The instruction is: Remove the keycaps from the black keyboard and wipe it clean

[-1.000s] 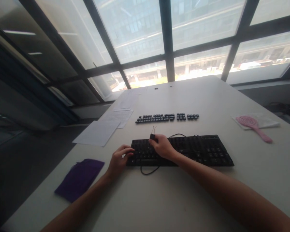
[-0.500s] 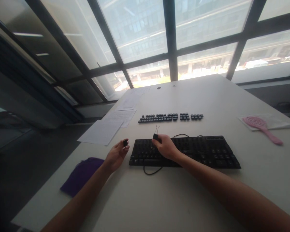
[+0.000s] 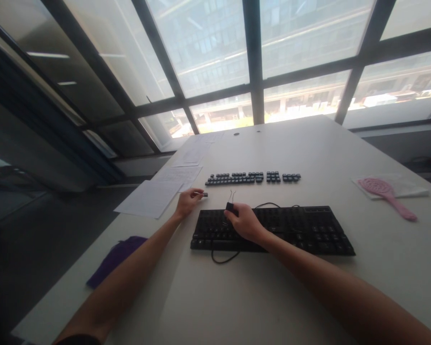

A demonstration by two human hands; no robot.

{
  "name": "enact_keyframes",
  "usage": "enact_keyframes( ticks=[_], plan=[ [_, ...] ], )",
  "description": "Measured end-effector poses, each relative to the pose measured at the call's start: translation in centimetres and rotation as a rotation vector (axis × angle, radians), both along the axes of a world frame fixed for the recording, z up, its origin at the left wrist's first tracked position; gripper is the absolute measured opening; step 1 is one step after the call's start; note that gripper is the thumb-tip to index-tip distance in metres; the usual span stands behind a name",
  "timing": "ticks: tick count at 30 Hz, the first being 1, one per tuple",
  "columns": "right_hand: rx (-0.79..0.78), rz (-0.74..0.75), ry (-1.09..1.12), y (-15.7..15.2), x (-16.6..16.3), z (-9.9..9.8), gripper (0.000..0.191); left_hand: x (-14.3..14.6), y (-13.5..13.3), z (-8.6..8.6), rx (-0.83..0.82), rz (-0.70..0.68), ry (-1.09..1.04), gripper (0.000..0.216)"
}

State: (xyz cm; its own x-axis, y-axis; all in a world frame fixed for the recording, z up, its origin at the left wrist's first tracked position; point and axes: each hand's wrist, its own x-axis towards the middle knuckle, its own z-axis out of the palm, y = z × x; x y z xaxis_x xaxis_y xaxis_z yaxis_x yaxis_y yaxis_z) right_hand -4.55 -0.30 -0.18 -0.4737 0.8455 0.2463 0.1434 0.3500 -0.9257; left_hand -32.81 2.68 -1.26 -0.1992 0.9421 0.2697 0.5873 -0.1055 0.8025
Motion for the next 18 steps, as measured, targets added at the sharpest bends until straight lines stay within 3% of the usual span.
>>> enact_keyframes(
  ticks=[6,18],
  plan=[
    [-0.011,0.015,-0.005,0.0,0.0,0.0,0.025,-0.7,3.1,-0.2,0.091,-0.086,0.190,0.010],
    [-0.023,0.017,-0.027,0.1,-0.1,-0.2,0.024,-2.0,5.1,-1.7,0.211,-0.057,0.291,0.010]
  ],
)
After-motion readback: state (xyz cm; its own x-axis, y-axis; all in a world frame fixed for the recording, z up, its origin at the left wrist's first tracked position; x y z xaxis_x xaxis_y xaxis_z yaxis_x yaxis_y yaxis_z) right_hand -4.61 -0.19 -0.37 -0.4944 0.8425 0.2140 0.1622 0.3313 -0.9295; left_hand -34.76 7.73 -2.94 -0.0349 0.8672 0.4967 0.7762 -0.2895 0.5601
